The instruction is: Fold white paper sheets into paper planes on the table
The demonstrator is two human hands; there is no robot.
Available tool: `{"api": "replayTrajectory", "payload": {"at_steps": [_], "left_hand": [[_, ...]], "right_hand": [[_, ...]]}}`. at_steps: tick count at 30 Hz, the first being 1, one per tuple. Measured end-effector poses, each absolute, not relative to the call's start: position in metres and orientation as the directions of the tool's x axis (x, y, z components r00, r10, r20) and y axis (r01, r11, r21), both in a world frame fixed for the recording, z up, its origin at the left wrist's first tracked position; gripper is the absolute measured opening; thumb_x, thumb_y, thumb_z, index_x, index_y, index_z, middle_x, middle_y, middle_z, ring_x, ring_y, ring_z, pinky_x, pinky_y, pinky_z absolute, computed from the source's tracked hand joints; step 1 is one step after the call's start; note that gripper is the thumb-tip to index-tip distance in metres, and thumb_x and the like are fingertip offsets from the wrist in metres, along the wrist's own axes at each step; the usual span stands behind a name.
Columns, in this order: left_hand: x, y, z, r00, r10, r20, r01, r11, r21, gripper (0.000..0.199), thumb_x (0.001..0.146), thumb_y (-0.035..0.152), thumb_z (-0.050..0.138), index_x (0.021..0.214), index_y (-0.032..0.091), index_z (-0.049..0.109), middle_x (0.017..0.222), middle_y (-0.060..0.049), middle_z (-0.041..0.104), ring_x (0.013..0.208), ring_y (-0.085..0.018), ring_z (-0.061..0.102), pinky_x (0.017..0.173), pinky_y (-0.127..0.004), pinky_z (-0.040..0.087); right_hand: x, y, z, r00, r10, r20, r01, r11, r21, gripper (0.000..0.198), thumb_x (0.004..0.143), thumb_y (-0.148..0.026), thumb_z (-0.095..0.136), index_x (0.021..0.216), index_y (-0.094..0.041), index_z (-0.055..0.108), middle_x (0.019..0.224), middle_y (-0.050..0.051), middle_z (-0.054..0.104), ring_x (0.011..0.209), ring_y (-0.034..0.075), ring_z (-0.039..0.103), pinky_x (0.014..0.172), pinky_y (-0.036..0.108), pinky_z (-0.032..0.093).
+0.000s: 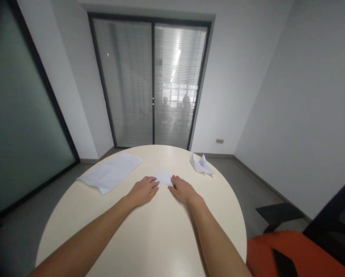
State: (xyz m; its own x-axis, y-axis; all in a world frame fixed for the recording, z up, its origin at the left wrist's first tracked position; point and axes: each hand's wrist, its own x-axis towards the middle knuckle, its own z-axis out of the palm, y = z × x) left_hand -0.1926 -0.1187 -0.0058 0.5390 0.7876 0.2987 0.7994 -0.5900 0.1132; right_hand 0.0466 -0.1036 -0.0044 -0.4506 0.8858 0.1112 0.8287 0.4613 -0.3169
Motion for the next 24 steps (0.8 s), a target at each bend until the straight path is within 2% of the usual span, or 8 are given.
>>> {"api": "replayTrajectory", "payload": {"at_steps": [3, 5, 10, 15, 24], "left_hand": [[-0.192, -0.118, -0.008, 0.523, 0.794, 0.311, 0.809, -0.577, 0.115, 0.036, 0.101, 0.035, 0.037, 0.12, 0.02, 0.065, 0.13, -0.009, 0.061, 0.12, -0.025, 0.052, 0.098, -0.04, 0.049], [-0.193, -0.116, -0.011, 0.504, 0.801, 0.323, 0.818, -0.563, 0.117, 0.036, 0.101, 0.033, 0.036, 0.117, 0.019, 0.066, 0.128, -0.01, 0.061, 0.118, -0.025, 0.053, 0.1, -0.039, 0.048], [-0.197, -0.113, -0.016, 0.491, 0.797, 0.351, 0.815, -0.563, 0.139, 0.035, 0.101, 0.033, 0.039, 0.121, 0.019, 0.064, 0.125, -0.011, 0.062, 0.117, -0.024, 0.054, 0.101, -0.039, 0.047], [-0.197, -0.113, -0.016, 0.59, 0.724, 0.359, 0.717, -0.674, 0.181, 0.033, 0.1, 0.032, 0.043, 0.124, 0.024, 0.064, 0.128, -0.006, 0.063, 0.118, -0.021, 0.055, 0.105, -0.035, 0.044], [-0.195, -0.111, -0.016, 0.566, 0.749, 0.345, 0.725, -0.652, 0.225, 0.031, 0.098, 0.03, 0.046, 0.122, 0.023, 0.066, 0.128, -0.005, 0.066, 0.118, -0.021, 0.057, 0.103, -0.035, 0.044]], "right_hand": [[0.048, -0.104, -0.002, -0.459, 0.869, 0.182, 0.814, 0.494, -0.305, 0.031, 0.094, -0.035, 0.051, 0.112, -0.017, 0.069, 0.132, 0.015, 0.063, 0.13, 0.028, 0.052, 0.106, 0.038, 0.039], [0.049, -0.105, -0.001, -0.478, 0.85, 0.223, 0.795, 0.526, -0.303, 0.029, 0.093, -0.033, 0.053, 0.109, -0.018, 0.071, 0.125, 0.013, 0.067, 0.122, 0.027, 0.057, 0.102, 0.036, 0.042], [0.048, -0.107, 0.001, -0.488, 0.836, 0.252, 0.784, 0.547, -0.293, 0.031, 0.093, -0.033, 0.053, 0.114, -0.02, 0.072, 0.115, 0.01, 0.072, 0.11, 0.024, 0.063, 0.094, 0.031, 0.045], [0.043, -0.112, 0.009, -0.44, 0.874, 0.208, 0.835, 0.483, -0.262, 0.036, 0.095, -0.041, 0.049, 0.115, -0.022, 0.073, 0.106, 0.009, 0.075, 0.098, 0.023, 0.066, 0.085, 0.029, 0.046], [0.037, -0.116, 0.02, -0.404, 0.897, 0.18, 0.857, 0.44, -0.268, 0.036, 0.094, -0.044, 0.048, 0.107, -0.027, 0.077, 0.106, 0.006, 0.076, 0.098, 0.025, 0.068, 0.085, 0.031, 0.047]]}}
